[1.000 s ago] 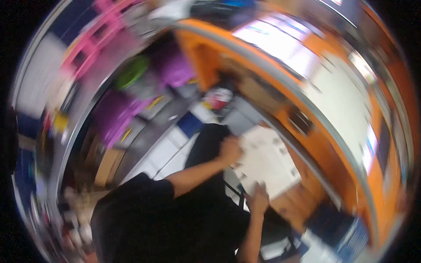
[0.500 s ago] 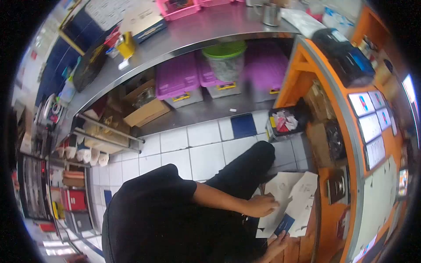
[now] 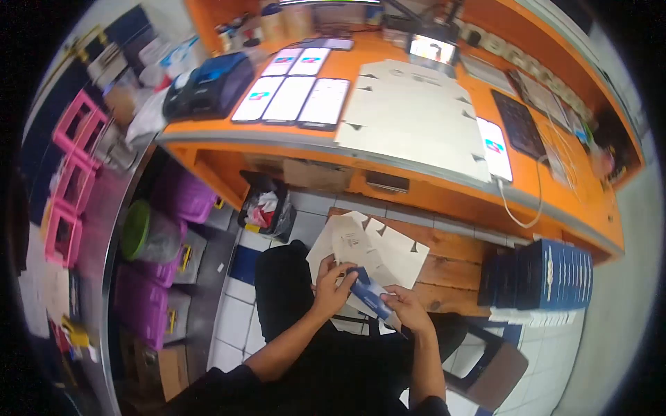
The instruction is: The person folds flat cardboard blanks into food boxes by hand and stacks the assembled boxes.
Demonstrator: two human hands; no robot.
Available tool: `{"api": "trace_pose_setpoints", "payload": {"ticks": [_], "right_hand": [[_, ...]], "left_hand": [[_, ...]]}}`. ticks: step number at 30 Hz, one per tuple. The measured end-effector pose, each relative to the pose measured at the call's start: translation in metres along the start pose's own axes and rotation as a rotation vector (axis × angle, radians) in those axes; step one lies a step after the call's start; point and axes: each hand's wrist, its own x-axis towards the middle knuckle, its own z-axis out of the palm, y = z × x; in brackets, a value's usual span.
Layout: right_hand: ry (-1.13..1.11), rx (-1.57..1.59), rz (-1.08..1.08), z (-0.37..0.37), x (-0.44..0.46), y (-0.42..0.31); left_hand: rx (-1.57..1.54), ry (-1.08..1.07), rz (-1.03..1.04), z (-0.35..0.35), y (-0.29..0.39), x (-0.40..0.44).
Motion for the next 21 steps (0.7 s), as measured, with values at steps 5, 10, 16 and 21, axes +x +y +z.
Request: {"api": "trace_pose_setpoints", "payload": {"ticks": [5, 10, 16, 21], "right_hand": [[-0.046, -0.238, -0.061, 0.023, -0.013, -0.03], [-0.004, -0.387, -0.105, 0.034, -0.019, -0.035], [0.012, -0.651, -0.091, 0.043, -0.026, -0.052], [0.28, 0.585, -0.137, 0.038, -0.031, -0.067]], "left_hand": [[0.31, -0.28, 0.283, -0.033, 0.047, 0.007], [0.199, -0.434, 0.195, -0.043, 0.051, 0.015], [0.391, -0.557, 0.396, -0.032, 0.074, -0.002], [0.23, -0.525, 0.548, -0.043, 0.104, -0.021]]}}
